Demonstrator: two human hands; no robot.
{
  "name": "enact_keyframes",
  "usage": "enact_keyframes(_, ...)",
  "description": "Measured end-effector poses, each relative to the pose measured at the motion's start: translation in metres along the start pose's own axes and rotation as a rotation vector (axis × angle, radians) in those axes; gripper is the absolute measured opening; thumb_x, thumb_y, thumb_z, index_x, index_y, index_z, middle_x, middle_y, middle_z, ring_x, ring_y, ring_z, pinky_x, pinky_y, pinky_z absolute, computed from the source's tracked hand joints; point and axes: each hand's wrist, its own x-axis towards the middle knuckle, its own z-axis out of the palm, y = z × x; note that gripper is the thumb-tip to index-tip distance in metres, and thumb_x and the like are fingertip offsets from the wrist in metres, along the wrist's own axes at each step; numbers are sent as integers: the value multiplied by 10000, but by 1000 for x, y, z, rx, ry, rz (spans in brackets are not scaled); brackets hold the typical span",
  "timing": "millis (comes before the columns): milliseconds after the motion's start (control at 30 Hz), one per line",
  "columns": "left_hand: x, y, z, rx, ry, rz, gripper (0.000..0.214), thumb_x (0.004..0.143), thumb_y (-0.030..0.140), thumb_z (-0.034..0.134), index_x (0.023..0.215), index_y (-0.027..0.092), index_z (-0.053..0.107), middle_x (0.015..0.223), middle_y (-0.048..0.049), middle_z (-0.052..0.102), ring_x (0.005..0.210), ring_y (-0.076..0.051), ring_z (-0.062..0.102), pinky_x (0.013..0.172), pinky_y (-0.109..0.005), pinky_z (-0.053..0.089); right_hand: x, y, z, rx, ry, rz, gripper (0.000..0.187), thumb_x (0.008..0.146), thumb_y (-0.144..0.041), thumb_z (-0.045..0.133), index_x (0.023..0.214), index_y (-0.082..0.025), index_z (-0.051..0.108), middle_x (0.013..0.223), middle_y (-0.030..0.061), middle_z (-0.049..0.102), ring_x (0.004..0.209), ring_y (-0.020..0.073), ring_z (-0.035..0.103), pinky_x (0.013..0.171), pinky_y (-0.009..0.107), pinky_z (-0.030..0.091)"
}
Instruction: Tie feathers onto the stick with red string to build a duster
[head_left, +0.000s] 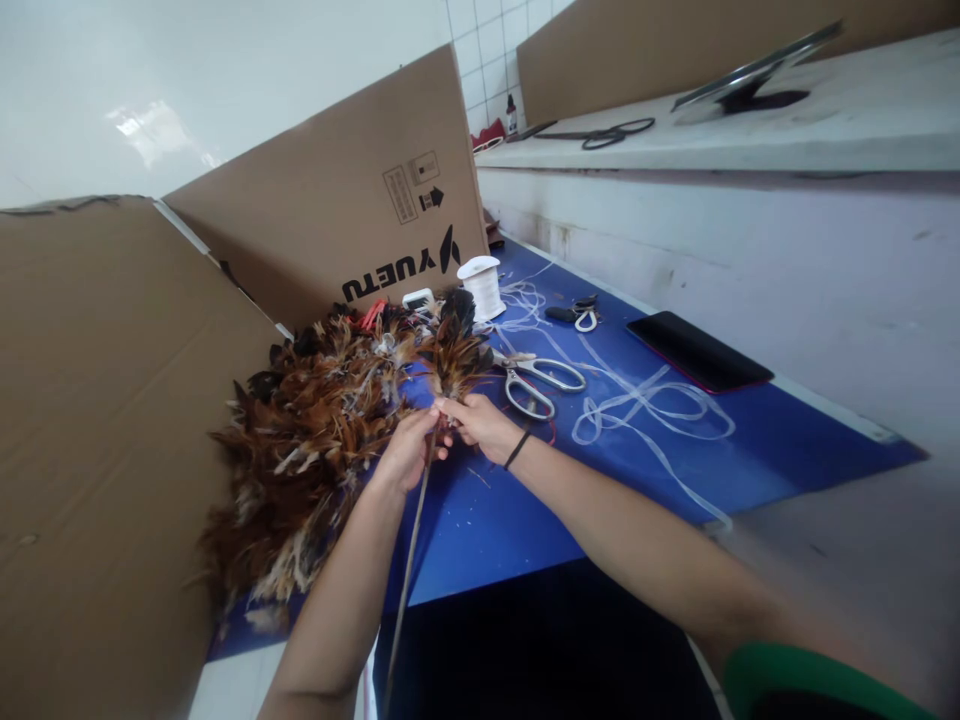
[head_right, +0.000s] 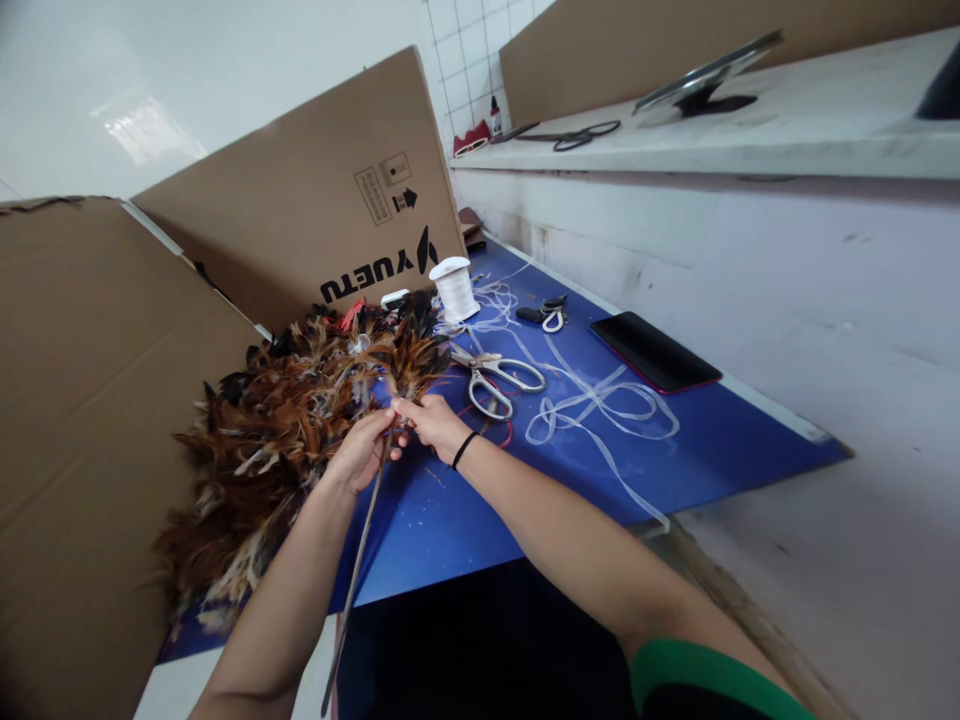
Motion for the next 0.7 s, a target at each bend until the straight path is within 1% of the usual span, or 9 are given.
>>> enact_keyframes(67, 0, -1, -1, 24, -28, 12, 361, 673, 408, 703, 799, 83, 609, 718, -46, 592, 546, -73, 512, 404, -167, 355, 0, 0, -1, 5, -17, 17, 320, 760, -398, 616, 615, -155, 467, 442, -75, 401, 320, 14, 267, 317, 183, 135)
enact_keyframes(167, 0, -2, -3, 40, -57, -5, 391, 676, 437, 705, 762, 69, 605, 647, -31, 547, 509, -52, 460, 379, -148, 283, 1, 0, -3, 9, -64, 43, 312, 774, -389, 608, 629, -144, 479, 457, -67, 414, 334, 10, 262, 327, 177, 127)
enact_keyframes(300, 1, -1, -6, 5, -62, -37, 368, 642, 397, 746, 719, 80, 575, 629, -3, 502, 467, -20, 392, 362, -131, 199, 0, 0, -4, 28, -70, 70, 304, 758, -392, 635, 667, -139, 493, 472, -75, 408, 349, 5, 228, 336, 169, 119)
enact_keyframes(400, 1, -1, -6, -24, -53, -52, 366, 609, 366, 774, 686, 85, 551, 608, 16, 472, 450, -6, 362, 362, -124, 175, 0, 1, -4, 49, -76, 80, 305, 747, -404, 648, 693, -144, 498, 468, -86, 394, 350, 6, 203, 335, 164, 113)
enact_keyframes(533, 1, -1, -5, -35, -34, -51, 377, 572, 355, 795, 682, 86, 555, 580, 32, 451, 436, 1, 334, 361, -125, 162, 1, 5, -4, 62, -62, 95, 342, 728, -440, 662, 674, -154, 482, 453, -95, 371, 341, 8, 204, 324, 161, 114)
enact_keyframes(700, 2, -4, -4, 2, -29, -20, 371, 599, 382, 770, 645, 90, 547, 541, 31, 444, 421, -1, 320, 365, -136, 153, 1, 7, -5, 25, -57, 94, 394, 721, -482, 657, 615, -162, 454, 429, -93, 358, 330, 11, 217, 308, 164, 122)
